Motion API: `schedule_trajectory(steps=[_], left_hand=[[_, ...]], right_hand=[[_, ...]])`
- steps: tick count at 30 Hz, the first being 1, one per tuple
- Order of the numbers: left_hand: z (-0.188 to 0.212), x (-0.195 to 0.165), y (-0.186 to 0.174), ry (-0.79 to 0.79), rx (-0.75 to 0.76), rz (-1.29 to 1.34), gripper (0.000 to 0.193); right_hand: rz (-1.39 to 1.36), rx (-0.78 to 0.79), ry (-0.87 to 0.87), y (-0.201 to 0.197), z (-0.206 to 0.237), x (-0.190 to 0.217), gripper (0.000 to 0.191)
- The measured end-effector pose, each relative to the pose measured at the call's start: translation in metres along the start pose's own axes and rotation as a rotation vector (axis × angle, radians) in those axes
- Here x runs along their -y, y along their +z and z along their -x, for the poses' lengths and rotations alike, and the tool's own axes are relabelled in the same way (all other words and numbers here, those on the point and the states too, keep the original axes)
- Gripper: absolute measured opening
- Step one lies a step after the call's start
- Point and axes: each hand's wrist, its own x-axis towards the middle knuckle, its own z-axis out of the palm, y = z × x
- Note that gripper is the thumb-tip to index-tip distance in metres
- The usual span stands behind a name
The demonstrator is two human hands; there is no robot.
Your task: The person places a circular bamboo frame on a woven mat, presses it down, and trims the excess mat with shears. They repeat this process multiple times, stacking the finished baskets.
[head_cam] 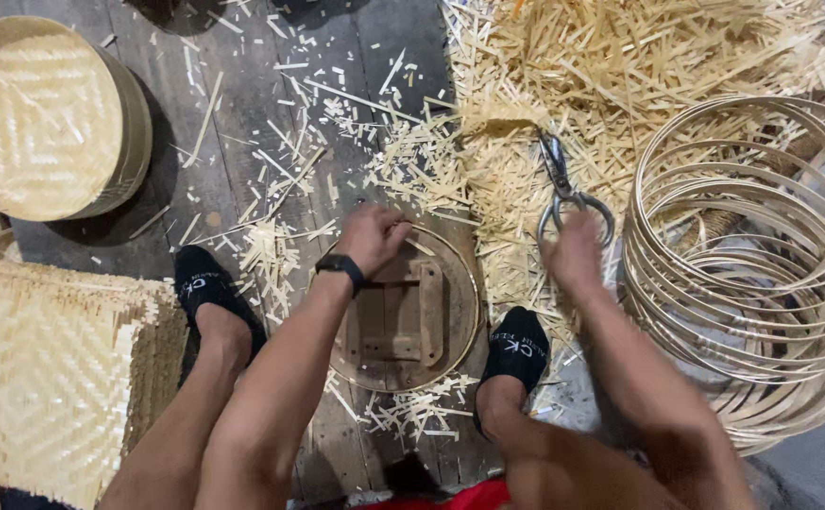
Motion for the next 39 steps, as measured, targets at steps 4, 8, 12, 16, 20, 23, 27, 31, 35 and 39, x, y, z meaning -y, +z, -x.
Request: schedule_trajectory(steps=[4,8,12,16,20,23,27,31,35,39], left_hand=[[-0.029,0.028,0.022,-0.284,0.173,0.175,0.030],[-0.029,0.035,0.035,-0.311,0.076,0.189,0.034],[-0.028,0.024,0.038,-0.316,0.046,0.088,0.039],[-0.012,0.027,0.011,-0.265,-0.030,0.161,0.050],[0.042,0.074,-0.049,-0.792,0.168,0.157,0.044],[0.077,0.104,-0.047,-0.923,0.036,0.685,0.028],[0.080,0.127,-0.031,-0.853,-0.074,0.829,0.026],[0.081,0.123,-0.021,-0.830,-0.280,0.773,0.026],[0.123,0.085,0.007,-0.949,-0.423,0.602,0.028],[0.184,0.037,0.058,-1.219,-0.171,1.200,0.018]], right_hand=[[-0.066,0.565,0.096,0.040,0.038,0.000,0.035],[-0.133,0.470,0.081,0.064,0.050,0.003,0.029],[-0.297,0.450,0.094,0.064,0.048,0.004,0.027],[-0.246,0.327,-0.051,0.062,0.055,-0.006,0.030],[-0.336,0.508,0.121,0.073,0.071,-0.022,0.030],[-0.504,0.471,0.088,0.084,0.075,-0.030,0.025],[-0.480,0.454,0.151,0.084,0.060,-0.021,0.025],[-0.437,0.299,0.111,0.064,0.033,-0.002,0.027],[-0.662,0.317,0.065,0.048,0.027,0.004,0.037],[-0.780,0.467,0.273,0.058,0.039,-0.011,0.026]])
